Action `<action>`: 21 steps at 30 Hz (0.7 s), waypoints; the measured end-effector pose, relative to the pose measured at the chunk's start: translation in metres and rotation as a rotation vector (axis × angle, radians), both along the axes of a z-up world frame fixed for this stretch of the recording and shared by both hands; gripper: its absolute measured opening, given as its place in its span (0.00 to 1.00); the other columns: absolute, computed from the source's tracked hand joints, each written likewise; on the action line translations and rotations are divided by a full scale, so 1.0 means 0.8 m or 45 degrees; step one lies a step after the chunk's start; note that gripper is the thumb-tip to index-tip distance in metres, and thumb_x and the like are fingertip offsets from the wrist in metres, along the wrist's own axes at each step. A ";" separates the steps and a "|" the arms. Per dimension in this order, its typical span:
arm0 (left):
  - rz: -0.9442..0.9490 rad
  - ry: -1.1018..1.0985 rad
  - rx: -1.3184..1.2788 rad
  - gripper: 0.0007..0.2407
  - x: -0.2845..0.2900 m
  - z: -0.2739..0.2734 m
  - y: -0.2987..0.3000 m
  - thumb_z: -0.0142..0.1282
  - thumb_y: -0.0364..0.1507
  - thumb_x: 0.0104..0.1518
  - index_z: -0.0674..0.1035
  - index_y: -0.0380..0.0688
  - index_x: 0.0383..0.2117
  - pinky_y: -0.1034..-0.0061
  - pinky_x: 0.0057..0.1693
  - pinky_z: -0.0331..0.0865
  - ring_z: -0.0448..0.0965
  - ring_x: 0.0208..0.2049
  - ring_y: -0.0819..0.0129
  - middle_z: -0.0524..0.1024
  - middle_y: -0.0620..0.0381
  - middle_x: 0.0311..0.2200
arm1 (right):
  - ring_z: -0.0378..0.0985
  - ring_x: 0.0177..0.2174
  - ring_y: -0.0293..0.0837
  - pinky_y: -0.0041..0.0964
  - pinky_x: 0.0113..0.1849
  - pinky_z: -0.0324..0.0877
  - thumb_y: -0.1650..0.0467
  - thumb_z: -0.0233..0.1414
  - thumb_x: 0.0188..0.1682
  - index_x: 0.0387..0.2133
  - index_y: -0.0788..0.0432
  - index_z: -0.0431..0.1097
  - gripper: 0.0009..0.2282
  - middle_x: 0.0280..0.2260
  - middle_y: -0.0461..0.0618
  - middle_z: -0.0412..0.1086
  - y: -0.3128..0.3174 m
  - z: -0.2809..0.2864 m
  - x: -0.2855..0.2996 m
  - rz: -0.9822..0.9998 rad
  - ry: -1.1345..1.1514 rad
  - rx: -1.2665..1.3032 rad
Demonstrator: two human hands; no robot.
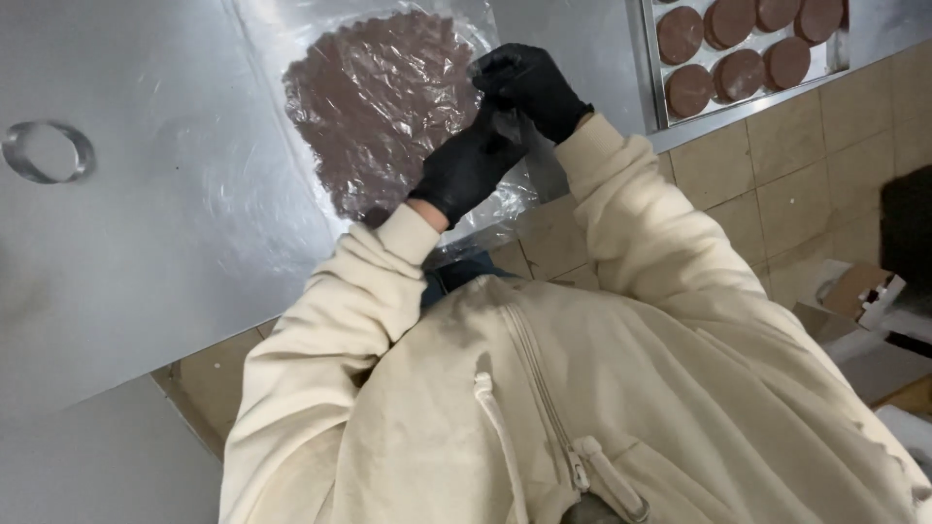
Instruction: Rolling out dough with a rolling pin and cutting out circular shapes using a cutter.
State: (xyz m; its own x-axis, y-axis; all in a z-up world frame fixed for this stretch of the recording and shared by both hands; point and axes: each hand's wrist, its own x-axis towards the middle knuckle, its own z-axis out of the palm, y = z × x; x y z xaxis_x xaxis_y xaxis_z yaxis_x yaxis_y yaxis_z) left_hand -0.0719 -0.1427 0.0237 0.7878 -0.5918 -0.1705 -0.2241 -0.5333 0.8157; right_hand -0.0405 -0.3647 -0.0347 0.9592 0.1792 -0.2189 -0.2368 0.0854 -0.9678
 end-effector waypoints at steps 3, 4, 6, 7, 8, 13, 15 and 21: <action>-0.059 -0.040 -0.302 0.23 -0.004 0.080 0.058 0.55 0.38 0.67 0.64 0.47 0.66 0.64 0.46 0.76 0.84 0.42 0.53 0.83 0.46 0.42 | 0.80 0.40 0.43 0.37 0.44 0.77 0.81 0.55 0.49 0.43 0.66 0.75 0.10 0.42 0.53 0.78 -0.007 -0.006 0.003 0.021 0.029 0.080; -0.056 -0.132 -0.628 0.16 -0.002 0.111 0.083 0.55 0.33 0.68 0.74 0.46 0.60 0.68 0.53 0.77 0.85 0.48 0.58 0.82 0.48 0.48 | 0.80 0.35 0.43 0.36 0.37 0.76 0.81 0.55 0.49 0.39 0.65 0.75 0.07 0.39 0.53 0.79 -0.009 -0.006 0.006 0.002 0.087 0.107; 0.097 -0.282 -0.301 0.16 0.025 0.110 0.135 0.53 0.37 0.71 0.73 0.52 0.63 0.70 0.60 0.75 0.83 0.54 0.62 0.81 0.53 0.54 | 0.82 0.36 0.43 0.36 0.39 0.79 0.81 0.55 0.50 0.38 0.66 0.75 0.05 0.38 0.54 0.79 -0.016 -0.027 0.011 -0.037 0.043 0.104; 0.241 -0.425 0.020 0.17 0.038 0.109 0.162 0.50 0.40 0.73 0.73 0.58 0.67 0.71 0.67 0.72 0.80 0.60 0.66 0.80 0.58 0.60 | 0.84 0.37 0.44 0.37 0.42 0.81 0.80 0.55 0.52 0.36 0.66 0.76 0.03 0.36 0.55 0.79 -0.018 -0.038 0.014 -0.083 -0.002 0.093; 0.246 -0.422 0.019 0.17 0.043 0.087 0.161 0.50 0.40 0.73 0.73 0.58 0.67 0.71 0.67 0.72 0.80 0.60 0.66 0.80 0.58 0.60 | 0.84 0.37 0.44 0.37 0.42 0.81 0.80 0.55 0.52 0.36 0.66 0.76 0.03 0.36 0.55 0.79 -0.018 -0.032 0.010 -0.079 0.001 0.091; 0.059 -0.450 0.564 0.44 0.044 -0.009 0.162 0.48 0.61 0.62 0.48 0.44 0.77 0.51 0.78 0.29 0.34 0.78 0.48 0.39 0.42 0.77 | 0.82 0.33 0.43 0.35 0.36 0.77 0.74 0.56 0.53 0.33 0.63 0.76 0.03 0.32 0.51 0.78 -0.012 -0.007 0.021 -0.037 -0.009 -0.393; 0.069 -0.424 0.598 0.45 0.043 -0.002 0.156 0.48 0.61 0.60 0.49 0.45 0.76 0.50 0.77 0.28 0.34 0.77 0.49 0.40 0.43 0.76 | 0.82 0.35 0.44 0.36 0.37 0.76 0.73 0.55 0.55 0.34 0.62 0.76 0.04 0.33 0.51 0.77 -0.020 -0.006 0.021 0.042 -0.199 -0.805; 0.061 -0.451 0.640 0.43 0.047 -0.002 0.160 0.45 0.63 0.60 0.50 0.53 0.77 0.43 0.75 0.24 0.32 0.77 0.50 0.40 0.46 0.77 | 0.79 0.37 0.52 0.46 0.37 0.73 0.67 0.58 0.51 0.33 0.57 0.78 0.06 0.35 0.52 0.76 -0.058 0.020 0.062 0.273 -0.858 -1.762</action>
